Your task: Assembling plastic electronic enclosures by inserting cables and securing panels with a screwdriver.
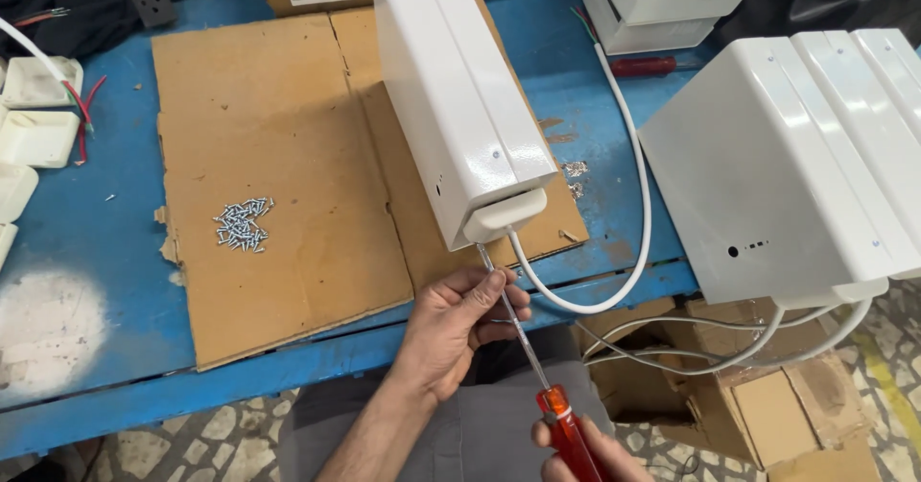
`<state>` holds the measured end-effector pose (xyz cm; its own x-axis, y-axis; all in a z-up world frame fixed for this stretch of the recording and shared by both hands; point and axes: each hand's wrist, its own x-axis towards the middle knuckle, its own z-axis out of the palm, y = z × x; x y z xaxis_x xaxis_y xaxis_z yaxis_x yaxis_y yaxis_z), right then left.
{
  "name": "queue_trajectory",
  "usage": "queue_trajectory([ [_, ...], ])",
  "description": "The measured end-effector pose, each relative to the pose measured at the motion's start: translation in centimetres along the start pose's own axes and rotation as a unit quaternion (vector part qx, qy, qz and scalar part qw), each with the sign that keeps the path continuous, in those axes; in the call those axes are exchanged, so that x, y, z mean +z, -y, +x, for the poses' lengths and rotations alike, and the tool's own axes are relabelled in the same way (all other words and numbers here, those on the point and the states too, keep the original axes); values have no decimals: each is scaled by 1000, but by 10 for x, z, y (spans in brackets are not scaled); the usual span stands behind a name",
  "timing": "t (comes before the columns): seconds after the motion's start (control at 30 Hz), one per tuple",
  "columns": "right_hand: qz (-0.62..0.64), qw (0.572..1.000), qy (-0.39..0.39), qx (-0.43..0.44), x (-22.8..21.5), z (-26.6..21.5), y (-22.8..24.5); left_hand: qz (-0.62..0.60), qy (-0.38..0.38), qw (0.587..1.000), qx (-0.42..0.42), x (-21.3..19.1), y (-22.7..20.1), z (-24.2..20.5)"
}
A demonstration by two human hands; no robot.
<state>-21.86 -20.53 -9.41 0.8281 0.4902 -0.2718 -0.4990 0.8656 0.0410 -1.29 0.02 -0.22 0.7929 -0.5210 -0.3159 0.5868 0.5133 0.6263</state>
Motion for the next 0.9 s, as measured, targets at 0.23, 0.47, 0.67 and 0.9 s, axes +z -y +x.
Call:
queue_trajectory([
  [0.23,-746,508,-311,-296,57,11,-25,29,-40,999,17,2,2,0],
  [0.47,-467,794,-333,-202,14,9,-16,38,-27,999,25,4,-4,-2],
  [0.67,-539,760,-280,-232,19,11,-23,47,-51,997,16,4,-4,-2],
  [0.9,-832,374,-173,-371,71,22,-13,56,-42,996,48,6,0,1],
])
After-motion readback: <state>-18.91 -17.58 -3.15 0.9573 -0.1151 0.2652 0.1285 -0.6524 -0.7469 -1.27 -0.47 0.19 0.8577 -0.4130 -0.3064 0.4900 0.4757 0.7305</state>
